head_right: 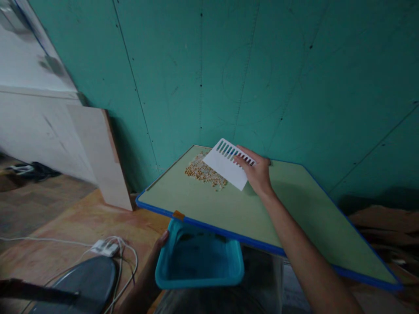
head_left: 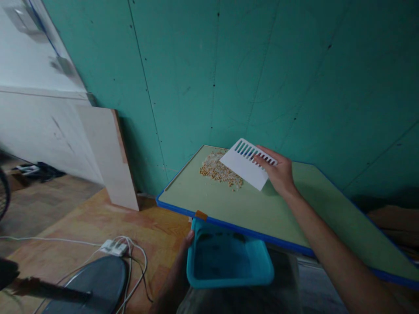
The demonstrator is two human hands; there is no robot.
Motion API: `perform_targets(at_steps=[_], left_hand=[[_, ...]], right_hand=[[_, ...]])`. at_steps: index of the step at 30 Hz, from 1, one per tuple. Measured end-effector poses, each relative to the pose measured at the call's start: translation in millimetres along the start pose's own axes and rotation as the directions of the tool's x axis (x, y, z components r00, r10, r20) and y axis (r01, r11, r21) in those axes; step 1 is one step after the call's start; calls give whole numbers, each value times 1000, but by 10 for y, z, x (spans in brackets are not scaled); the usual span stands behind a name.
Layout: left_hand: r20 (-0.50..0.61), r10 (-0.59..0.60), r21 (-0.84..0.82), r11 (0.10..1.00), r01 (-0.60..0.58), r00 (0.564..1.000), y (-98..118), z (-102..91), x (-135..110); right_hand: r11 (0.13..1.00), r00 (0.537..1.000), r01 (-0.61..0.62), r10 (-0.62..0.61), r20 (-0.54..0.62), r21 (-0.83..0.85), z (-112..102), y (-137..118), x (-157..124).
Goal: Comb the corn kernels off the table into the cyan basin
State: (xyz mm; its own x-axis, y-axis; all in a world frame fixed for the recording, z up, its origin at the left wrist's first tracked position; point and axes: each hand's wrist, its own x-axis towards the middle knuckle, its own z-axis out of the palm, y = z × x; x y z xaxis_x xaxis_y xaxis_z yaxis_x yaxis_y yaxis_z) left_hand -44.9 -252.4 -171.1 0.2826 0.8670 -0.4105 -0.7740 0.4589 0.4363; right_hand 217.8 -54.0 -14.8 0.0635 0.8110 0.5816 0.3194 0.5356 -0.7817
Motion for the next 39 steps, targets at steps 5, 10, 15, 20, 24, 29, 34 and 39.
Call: perform_targets(at_steps=[5, 10, 15, 20, 24, 29, 34, 39], left_hand=[[-93, -2, 32, 999, 5, 996, 146, 0, 303], [-62, 13, 13, 1000, -12, 998, 92, -20, 264], [145, -6, -3, 1000, 7, 989, -69, -18, -3], [121, 6, -9, 1000, -5, 993, -48, 63, -30], [73, 13, 7, 1000, -14, 997, -12, 61, 19], [136, 15, 20, 1000, -18, 991, -12, 78, 19], [93, 15, 15, 1000, -16, 996, -36, 122, -31], [59, 28, 26, 999, -30, 998, -9, 136, 3]], right_hand=[[998, 999, 22, -23, -23, -58, 70, 11, -30], [990, 997, 77, -76, 10, -121, 132, 23, -72], [977, 984, 173, -166, 66, -126, 183, 53, -90], [968, 978, 209, -204, 50, -139, 203, 74, -93], [975, 981, 192, -187, 51, -116, 216, 132, -98], [977, 984, 173, -165, 73, -125, 245, 176, -108], [978, 984, 171, -165, 63, -120, 264, 149, -120], [982, 985, 165, -159, 69, -95, 274, 137, -127]])
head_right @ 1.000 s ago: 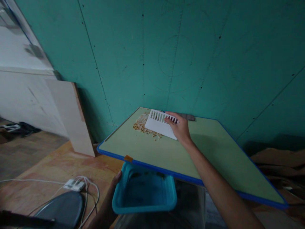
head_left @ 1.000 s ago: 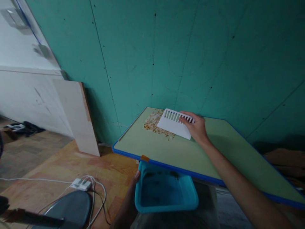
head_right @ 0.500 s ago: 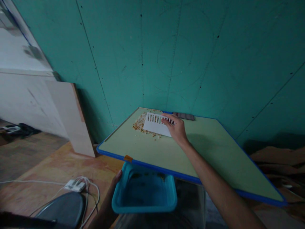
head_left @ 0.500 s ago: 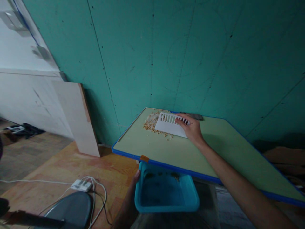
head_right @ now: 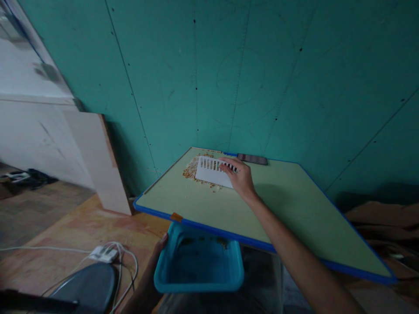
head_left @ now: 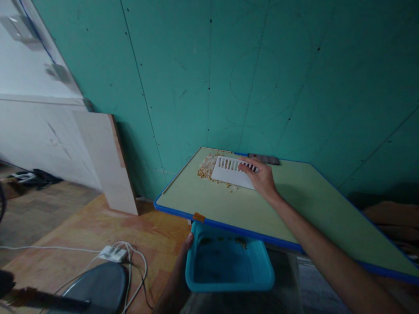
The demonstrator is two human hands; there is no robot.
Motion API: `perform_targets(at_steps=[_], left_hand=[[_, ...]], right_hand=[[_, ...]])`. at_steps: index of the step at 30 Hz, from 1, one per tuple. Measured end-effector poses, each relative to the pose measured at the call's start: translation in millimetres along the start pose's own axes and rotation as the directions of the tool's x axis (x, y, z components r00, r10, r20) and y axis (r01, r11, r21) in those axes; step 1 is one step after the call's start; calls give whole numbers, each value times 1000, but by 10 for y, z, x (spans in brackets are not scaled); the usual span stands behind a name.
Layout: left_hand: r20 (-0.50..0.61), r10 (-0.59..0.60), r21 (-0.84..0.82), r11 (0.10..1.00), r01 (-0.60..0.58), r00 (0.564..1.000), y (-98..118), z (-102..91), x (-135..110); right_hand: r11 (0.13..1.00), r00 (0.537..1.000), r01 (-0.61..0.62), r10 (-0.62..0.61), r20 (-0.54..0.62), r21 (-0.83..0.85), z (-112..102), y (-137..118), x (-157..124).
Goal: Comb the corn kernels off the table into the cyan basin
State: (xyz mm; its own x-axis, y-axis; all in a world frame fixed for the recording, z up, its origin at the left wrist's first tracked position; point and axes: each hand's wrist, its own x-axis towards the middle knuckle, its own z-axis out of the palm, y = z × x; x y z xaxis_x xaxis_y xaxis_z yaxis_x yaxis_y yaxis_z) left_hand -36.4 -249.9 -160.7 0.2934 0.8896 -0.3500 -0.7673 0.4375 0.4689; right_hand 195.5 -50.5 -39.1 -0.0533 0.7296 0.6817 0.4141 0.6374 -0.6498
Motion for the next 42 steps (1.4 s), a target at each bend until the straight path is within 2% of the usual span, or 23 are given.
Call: perform_targets(at_steps=[4, 14, 20, 23, 28, 32, 34, 37, 42], left_hand=[[-12, -1, 11, 1000, 1, 1000, 11, 0, 31], [91, -20, -8, 1000, 20, 996, -19, -26, -10], [70, 2, -31, 1000, 0, 998, -36, -72, -13], [93, -17, -44, 999, 21, 996, -55, -108, -7], [166, 22, -47, 999, -14, 986, -57, -235, 180], [85, 79, -8, 997, -79, 993, -54, -331, 431], [72, 88, 3, 996, -88, 994, -57, -345, 480], [99, 98, -8, 995, -97, 990, -69, -336, 392], [129, 22, 10, 1000, -24, 991, -76, -296, 169]], right_hand=[[1000, 1000, 14, -14, 8, 28, 22, 5, -6], [998, 999, 25, -27, 37, 51, 31, -54, -20], [996, 997, 58, -61, 40, 63, 35, -41, -25], [996, 996, 67, -70, 47, 63, 34, -29, -26], [994, 996, 71, -74, 46, 79, 34, -60, -33], [995, 996, 72, -76, 50, 73, 44, -116, -43], [995, 996, 74, -77, 50, 73, 48, -141, -50], [993, 995, 78, -82, 49, 83, 48, -169, -63], [992, 993, 89, -95, 63, 92, 49, -204, -82]])
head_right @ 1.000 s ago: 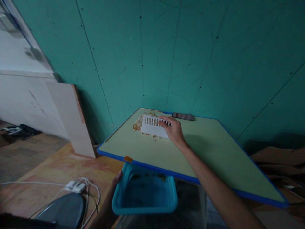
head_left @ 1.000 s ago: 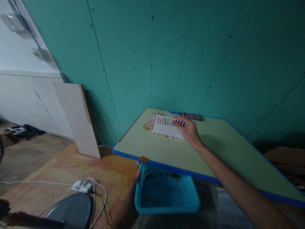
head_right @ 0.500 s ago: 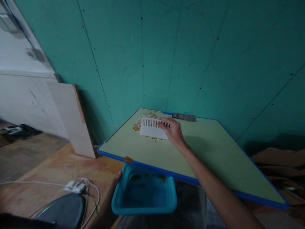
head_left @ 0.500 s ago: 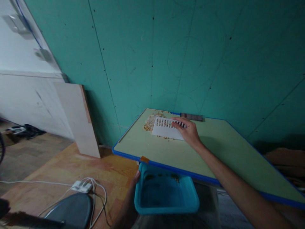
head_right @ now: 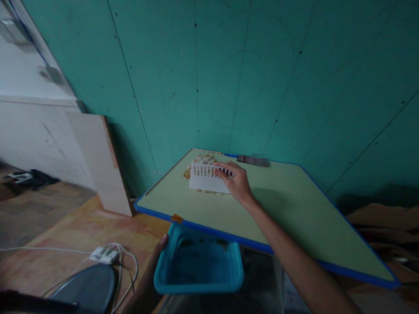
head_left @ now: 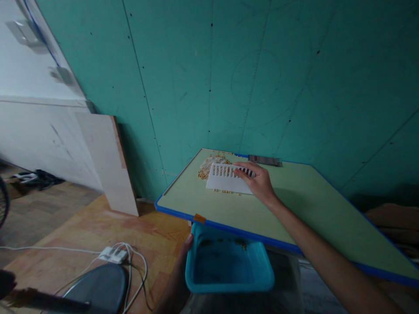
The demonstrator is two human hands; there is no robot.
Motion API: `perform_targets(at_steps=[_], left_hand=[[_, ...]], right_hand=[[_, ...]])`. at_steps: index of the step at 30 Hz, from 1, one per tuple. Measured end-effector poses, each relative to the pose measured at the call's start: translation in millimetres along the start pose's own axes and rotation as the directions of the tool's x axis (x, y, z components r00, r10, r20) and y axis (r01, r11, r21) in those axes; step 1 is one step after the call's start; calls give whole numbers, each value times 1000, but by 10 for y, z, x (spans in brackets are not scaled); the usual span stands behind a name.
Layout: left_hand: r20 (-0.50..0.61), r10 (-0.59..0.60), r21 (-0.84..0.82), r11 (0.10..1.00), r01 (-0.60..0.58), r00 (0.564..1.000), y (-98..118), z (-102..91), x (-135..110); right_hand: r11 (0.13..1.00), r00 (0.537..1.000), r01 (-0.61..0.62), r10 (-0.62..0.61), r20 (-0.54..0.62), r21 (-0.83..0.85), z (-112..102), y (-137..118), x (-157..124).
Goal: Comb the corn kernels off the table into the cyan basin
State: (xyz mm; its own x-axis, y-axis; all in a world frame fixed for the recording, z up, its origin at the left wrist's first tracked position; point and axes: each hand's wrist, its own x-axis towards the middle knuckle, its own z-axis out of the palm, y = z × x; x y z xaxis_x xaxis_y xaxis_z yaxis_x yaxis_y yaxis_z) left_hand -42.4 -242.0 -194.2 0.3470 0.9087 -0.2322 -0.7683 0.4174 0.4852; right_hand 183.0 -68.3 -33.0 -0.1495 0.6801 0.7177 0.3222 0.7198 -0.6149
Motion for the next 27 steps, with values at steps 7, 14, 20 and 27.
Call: perform_targets(at_steps=[7, 14, 20, 27], left_hand=[[-8, 42, -5, 999, -42, 999, 42, 76, 153], [-72, -54, -61, 997, 50, 996, 107, 167, -154], [-204, -77, -44, 997, 69, 976, 198, 323, -260], [-144, 13, -17, 1000, -16, 990, 232, 446, -324]], right_hand=[[999, 999, -32, 32, -5, -2, -5, -42, -18], [997, 996, -83, 83, -12, -1, 4, 14, -54], [993, 993, -118, 118, -14, 25, 19, -13, -59], [992, 992, -128, 128, 1, 9, 27, -58, -96]])
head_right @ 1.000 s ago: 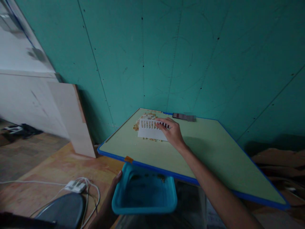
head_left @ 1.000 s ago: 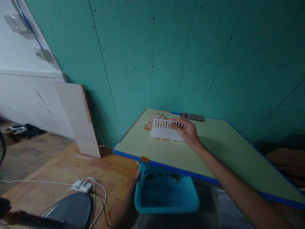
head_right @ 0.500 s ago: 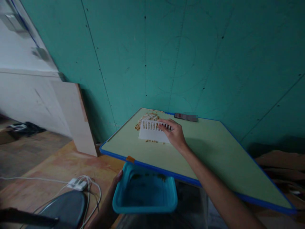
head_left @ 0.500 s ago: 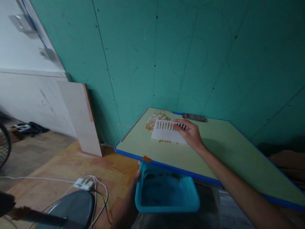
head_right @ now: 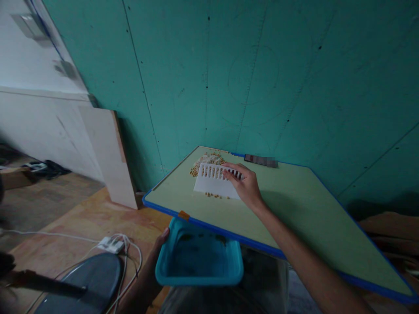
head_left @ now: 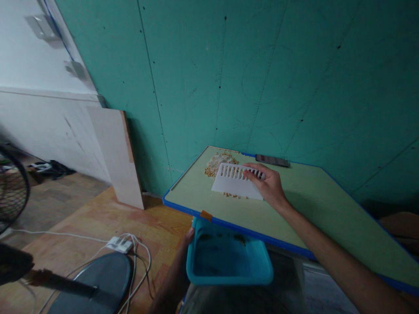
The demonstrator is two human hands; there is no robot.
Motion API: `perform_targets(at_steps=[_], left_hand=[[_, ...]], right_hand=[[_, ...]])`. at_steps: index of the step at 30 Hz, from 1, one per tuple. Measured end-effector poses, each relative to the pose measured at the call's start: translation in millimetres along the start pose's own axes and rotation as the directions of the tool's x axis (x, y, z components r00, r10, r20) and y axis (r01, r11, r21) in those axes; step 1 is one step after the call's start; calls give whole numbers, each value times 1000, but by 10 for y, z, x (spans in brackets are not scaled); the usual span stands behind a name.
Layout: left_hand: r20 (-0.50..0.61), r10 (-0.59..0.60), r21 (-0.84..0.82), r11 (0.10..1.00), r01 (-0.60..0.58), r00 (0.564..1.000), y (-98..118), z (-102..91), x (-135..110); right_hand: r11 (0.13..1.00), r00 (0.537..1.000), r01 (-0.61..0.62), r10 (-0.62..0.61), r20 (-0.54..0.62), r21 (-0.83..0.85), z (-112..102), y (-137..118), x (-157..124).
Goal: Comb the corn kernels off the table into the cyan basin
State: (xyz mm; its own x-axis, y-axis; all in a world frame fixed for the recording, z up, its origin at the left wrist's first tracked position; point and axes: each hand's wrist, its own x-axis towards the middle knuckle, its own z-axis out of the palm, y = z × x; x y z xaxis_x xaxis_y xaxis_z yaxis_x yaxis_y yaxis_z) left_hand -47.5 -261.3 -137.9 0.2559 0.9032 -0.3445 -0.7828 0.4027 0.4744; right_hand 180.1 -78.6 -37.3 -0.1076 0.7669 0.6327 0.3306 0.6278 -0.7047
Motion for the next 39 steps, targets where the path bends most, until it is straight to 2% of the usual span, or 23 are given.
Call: perform_targets(at_steps=[4, 9, 16, 22, 33, 39], left_hand=[[-46, 19, 36, 999, -18, 999, 14, -26, 2], [-21, -2, 25, 1000, 3, 1000, 21, -64, 21], [-70, -22, 15, 1000, 23, 997, -9, -128, 95], [-36, 8, 35, 999, -7, 999, 7, -111, 50], [120, -73, -22, 997, 76, 990, -29, -152, 87], [69, -82, 14, 997, 81, 994, -31, -65, 48]], right_hand=[[1000, 1000, -18, 18, 3, -10, -27, -33, -40], [1000, 1000, -24, 24, -19, -13, -61, -38, -76], [999, 999, -7, 6, -49, -32, -121, -23, -126], [999, 999, -14, 11, -53, -50, -170, -44, -147], [997, 999, -33, 32, -20, -69, -186, -189, -267], [997, 998, -56, 58, 39, -54, -183, -353, -420]])
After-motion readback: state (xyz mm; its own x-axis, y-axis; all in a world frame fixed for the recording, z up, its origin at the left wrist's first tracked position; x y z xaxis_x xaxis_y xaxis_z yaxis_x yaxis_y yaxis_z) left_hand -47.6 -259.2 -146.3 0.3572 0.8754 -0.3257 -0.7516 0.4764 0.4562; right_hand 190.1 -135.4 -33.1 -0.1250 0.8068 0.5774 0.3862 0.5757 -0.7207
